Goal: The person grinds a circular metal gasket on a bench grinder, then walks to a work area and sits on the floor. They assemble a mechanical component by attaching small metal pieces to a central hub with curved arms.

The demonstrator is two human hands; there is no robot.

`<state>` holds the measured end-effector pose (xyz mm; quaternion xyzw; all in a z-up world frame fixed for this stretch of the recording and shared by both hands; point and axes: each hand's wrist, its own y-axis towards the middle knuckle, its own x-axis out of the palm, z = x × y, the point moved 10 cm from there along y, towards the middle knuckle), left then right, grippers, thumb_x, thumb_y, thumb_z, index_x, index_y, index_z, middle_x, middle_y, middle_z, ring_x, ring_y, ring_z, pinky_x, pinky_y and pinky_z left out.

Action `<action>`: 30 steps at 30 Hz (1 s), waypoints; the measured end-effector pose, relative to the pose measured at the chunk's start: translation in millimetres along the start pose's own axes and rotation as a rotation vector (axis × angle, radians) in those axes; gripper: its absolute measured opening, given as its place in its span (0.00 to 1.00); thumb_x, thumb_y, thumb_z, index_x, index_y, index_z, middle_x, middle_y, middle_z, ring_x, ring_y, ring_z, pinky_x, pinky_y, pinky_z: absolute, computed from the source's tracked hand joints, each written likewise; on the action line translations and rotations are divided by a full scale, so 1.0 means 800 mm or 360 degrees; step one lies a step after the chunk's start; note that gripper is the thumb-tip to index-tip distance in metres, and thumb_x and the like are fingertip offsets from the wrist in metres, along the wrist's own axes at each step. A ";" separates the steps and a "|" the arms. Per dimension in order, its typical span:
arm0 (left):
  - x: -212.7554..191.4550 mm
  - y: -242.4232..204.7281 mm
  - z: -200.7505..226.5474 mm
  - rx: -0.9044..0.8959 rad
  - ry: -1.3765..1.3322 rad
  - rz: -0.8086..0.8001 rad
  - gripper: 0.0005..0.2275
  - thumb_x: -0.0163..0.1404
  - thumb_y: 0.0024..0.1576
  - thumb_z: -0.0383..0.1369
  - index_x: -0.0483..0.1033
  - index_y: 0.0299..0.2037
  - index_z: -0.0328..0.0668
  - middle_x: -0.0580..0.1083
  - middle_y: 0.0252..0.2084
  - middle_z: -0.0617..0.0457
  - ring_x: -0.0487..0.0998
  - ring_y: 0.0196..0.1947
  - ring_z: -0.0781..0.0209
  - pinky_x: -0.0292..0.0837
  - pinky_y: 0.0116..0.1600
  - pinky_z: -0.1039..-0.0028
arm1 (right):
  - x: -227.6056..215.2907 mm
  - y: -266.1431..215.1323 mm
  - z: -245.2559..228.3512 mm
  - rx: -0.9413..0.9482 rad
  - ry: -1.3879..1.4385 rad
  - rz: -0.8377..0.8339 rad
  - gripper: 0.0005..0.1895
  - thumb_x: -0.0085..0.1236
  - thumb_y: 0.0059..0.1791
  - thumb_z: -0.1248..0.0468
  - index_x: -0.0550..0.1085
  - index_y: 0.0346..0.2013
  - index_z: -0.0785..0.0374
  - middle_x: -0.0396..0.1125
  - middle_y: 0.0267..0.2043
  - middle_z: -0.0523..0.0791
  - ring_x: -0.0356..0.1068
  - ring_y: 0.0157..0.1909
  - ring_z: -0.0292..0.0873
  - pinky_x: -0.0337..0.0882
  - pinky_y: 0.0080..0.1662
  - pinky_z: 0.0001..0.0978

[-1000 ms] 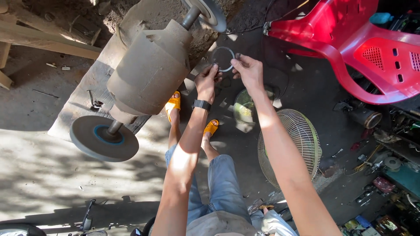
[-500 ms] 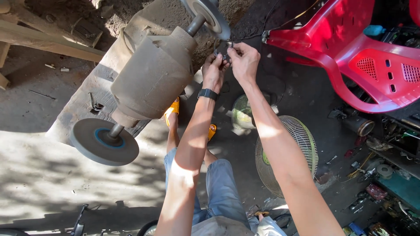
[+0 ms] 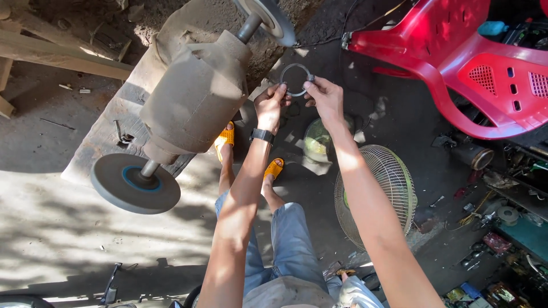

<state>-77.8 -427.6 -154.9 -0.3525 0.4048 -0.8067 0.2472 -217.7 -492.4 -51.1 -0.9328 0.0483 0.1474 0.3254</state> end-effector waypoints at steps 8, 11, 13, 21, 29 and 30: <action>0.069 0.050 -0.002 -0.0002 -0.0181 -0.0145 0.10 0.53 0.51 0.27 0.71 0.38 0.26 0.72 0.27 0.43 0.76 0.22 0.59 0.79 0.28 0.75 | -0.008 0.021 -0.054 -0.0188 0.0073 0.0485 0.08 0.54 0.43 0.71 0.73 0.35 0.74 0.68 0.23 0.52 0.70 0.22 0.39 0.75 0.23 0.24; 0.077 0.058 0.001 -0.0023 -0.0366 -0.0247 0.07 0.50 0.52 0.27 0.68 0.37 0.30 0.70 0.26 0.49 0.73 0.22 0.64 0.76 0.28 0.77 | 0.013 0.020 -0.113 -0.0432 -0.0259 0.0494 0.06 0.54 0.42 0.68 0.74 0.29 0.70 0.67 0.17 0.46 0.68 0.18 0.34 0.73 0.22 0.23; 0.072 0.056 -0.001 -0.0048 -0.0438 -0.0276 0.05 0.48 0.52 0.26 0.68 0.36 0.33 0.67 0.25 0.51 0.70 0.21 0.66 0.73 0.28 0.77 | 0.033 0.014 -0.140 -0.0607 -0.0494 0.0476 0.06 0.54 0.42 0.66 0.75 0.24 0.67 0.66 0.14 0.41 0.67 0.17 0.31 0.71 0.22 0.22; -0.001 0.009 -0.045 -0.0131 -0.0535 0.0161 0.09 0.50 0.53 0.27 0.66 0.39 0.30 0.69 0.30 0.45 0.75 0.28 0.59 0.78 0.38 0.70 | 0.052 0.010 -0.097 -0.0357 -0.0747 0.0099 0.05 0.55 0.40 0.69 0.76 0.28 0.63 0.65 0.13 0.44 0.65 0.13 0.33 0.66 0.21 0.21; -0.005 -0.052 -0.063 -0.0684 -0.0498 -0.0430 0.15 0.46 0.55 0.40 0.73 0.37 0.32 0.75 0.32 0.41 0.79 0.31 0.53 0.78 0.36 0.65 | 0.036 -0.092 -0.125 -0.1220 -0.1049 -0.0322 0.09 0.53 0.44 0.78 0.76 0.35 0.65 0.69 0.38 0.48 0.70 0.41 0.50 0.71 0.42 0.36; -0.002 -0.053 -0.063 -0.0706 -0.0488 -0.0461 0.10 0.49 0.55 0.33 0.73 0.37 0.30 0.75 0.32 0.39 0.79 0.30 0.51 0.78 0.35 0.63 | 0.037 -0.100 -0.127 -0.1312 -0.1073 -0.0370 0.10 0.52 0.44 0.78 0.76 0.36 0.66 0.69 0.40 0.50 0.70 0.43 0.51 0.71 0.43 0.38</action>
